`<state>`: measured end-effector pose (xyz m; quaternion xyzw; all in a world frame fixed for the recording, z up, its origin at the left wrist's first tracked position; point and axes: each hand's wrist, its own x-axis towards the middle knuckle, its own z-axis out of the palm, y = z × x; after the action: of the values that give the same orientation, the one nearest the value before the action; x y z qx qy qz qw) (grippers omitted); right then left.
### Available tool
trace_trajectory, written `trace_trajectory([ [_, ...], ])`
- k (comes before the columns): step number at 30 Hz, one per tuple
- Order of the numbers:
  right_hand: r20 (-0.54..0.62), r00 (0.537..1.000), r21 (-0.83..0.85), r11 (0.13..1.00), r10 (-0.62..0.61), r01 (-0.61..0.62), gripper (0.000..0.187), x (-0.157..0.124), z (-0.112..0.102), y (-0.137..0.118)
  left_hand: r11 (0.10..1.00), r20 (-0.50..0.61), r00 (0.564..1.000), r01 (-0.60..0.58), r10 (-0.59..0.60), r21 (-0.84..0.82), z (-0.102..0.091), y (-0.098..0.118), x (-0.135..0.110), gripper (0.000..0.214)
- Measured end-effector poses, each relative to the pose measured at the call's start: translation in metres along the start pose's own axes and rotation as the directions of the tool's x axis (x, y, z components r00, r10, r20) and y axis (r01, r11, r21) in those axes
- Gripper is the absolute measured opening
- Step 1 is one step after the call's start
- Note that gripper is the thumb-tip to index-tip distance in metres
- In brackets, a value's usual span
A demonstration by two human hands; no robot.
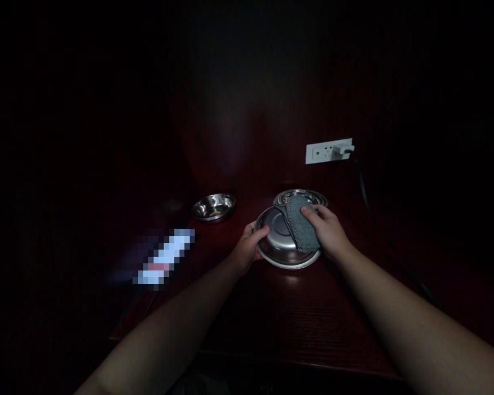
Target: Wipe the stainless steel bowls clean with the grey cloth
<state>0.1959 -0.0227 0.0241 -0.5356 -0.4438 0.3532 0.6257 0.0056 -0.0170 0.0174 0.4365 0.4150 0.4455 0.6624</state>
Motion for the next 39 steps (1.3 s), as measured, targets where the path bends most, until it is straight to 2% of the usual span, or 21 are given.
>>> trace_trajectory([
  [10,0.105,0.994,0.010,0.999,0.033,-0.034,0.033,-0.005,0.004,-0.001,0.995,-0.069,0.992,-0.103,0.103,0.001,-0.002,0.003,0.005,0.054],
  [15,0.132,0.991,0.005,1.000,0.018,-0.019,0.033,-0.008,0.005,-0.005,0.986,-0.027,0.986,-0.163,0.162,-0.020,-0.005,0.005,0.010,0.043],
  [20,0.086,0.996,0.039,0.999,0.029,-0.032,0.031,-0.005,0.004,-0.004,0.992,-0.002,0.995,-0.098,0.099,-0.079,-0.007,0.000,0.010,0.051],
  [22,0.046,0.998,0.065,0.997,0.036,-0.039,0.031,-0.003,0.003,-0.004,0.989,0.047,0.996,-0.073,0.079,-0.126,-0.006,-0.001,0.009,0.053],
  [25,-0.007,0.999,0.095,0.995,0.033,-0.032,0.032,-0.001,0.003,-0.003,0.965,0.144,0.983,-0.076,0.115,-0.250,-0.004,0.000,0.006,0.048],
  [28,-0.047,0.999,0.125,0.992,0.024,-0.018,0.032,0.000,0.003,-0.003,0.942,0.190,0.972,-0.067,0.135,-0.328,-0.001,0.003,0.003,0.041],
  [33,-0.073,0.997,0.136,0.991,0.021,-0.011,0.031,0.000,0.002,-0.003,0.977,0.205,0.977,-0.012,0.057,-0.214,-0.002,0.001,-0.001,0.046],
  [39,0.011,1.000,0.090,0.996,0.022,-0.023,0.035,0.001,0.003,-0.001,0.994,0.155,0.986,-0.041,0.057,-0.101,-0.007,-0.004,0.002,0.060],
])
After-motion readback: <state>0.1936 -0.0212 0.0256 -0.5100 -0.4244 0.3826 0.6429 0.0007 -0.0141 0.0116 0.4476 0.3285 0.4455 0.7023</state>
